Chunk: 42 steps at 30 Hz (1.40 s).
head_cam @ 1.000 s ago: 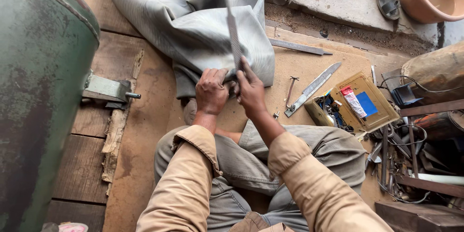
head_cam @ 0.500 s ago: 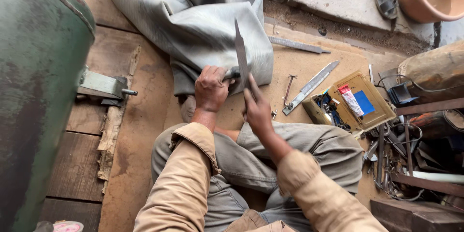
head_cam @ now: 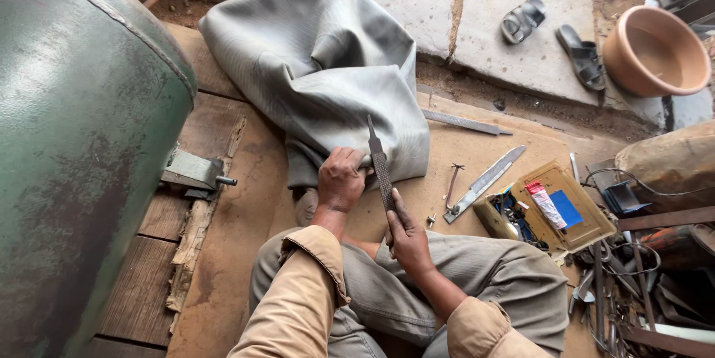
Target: The person scrapes the surface of a rubber inner tube with a file by hand while sitting on the floor. They move the file back and forth across a specific area of the tube and briefly handle a phone.
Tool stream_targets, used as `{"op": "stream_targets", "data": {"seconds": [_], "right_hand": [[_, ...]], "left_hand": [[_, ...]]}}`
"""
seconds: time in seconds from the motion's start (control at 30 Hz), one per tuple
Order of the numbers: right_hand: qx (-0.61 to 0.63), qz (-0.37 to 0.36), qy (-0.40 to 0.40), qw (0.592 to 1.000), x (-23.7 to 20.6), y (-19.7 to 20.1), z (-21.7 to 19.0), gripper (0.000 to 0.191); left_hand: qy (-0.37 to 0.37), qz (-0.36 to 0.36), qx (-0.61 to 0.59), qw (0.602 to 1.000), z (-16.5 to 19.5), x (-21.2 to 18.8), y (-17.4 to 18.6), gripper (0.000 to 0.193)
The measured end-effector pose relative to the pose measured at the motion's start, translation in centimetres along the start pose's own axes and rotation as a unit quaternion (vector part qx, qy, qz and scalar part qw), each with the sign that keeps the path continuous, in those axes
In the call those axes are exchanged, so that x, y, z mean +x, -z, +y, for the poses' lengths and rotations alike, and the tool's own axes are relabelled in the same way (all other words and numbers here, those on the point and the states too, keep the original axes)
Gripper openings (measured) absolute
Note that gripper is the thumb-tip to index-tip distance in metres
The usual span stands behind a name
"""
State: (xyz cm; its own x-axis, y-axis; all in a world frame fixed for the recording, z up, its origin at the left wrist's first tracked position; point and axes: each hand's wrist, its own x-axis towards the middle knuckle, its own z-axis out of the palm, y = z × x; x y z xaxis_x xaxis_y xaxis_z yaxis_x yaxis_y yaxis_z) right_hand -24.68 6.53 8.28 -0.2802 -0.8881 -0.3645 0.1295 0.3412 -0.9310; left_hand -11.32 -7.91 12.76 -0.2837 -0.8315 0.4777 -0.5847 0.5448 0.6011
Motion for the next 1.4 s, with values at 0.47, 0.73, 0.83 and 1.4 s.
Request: {"op": "stream_targets", "data": {"seconds": [0.47, 0.73, 0.83, 1.4], "right_hand": [[0.012, -0.023, -0.002, 1.0, -3.2, 1.9, 1.9, 0.055], [-0.021, -0.015, -0.049, 0.998, -2.4, 3.3, 3.7, 0.028], [0.025, -0.028, -0.04, 0.998, -1.2, 3.4, 3.4, 0.026], [0.022, -0.019, 0.095, 0.995, 9.3, -2.2, -5.7, 0.057]], "left_hand": [[-0.012, -0.065, 0.125, 0.99, 4.0, -3.5, 1.5, 0.038], [-0.011, -0.084, 0.21, 0.974, 5.4, -3.4, 1.8, 0.027], [-0.044, 0.023, 0.204, 0.978, 5.1, -2.8, 1.7, 0.032], [-0.023, 0.012, 0.101, 0.995, 0.6, -0.3, -2.3, 0.008]]}}
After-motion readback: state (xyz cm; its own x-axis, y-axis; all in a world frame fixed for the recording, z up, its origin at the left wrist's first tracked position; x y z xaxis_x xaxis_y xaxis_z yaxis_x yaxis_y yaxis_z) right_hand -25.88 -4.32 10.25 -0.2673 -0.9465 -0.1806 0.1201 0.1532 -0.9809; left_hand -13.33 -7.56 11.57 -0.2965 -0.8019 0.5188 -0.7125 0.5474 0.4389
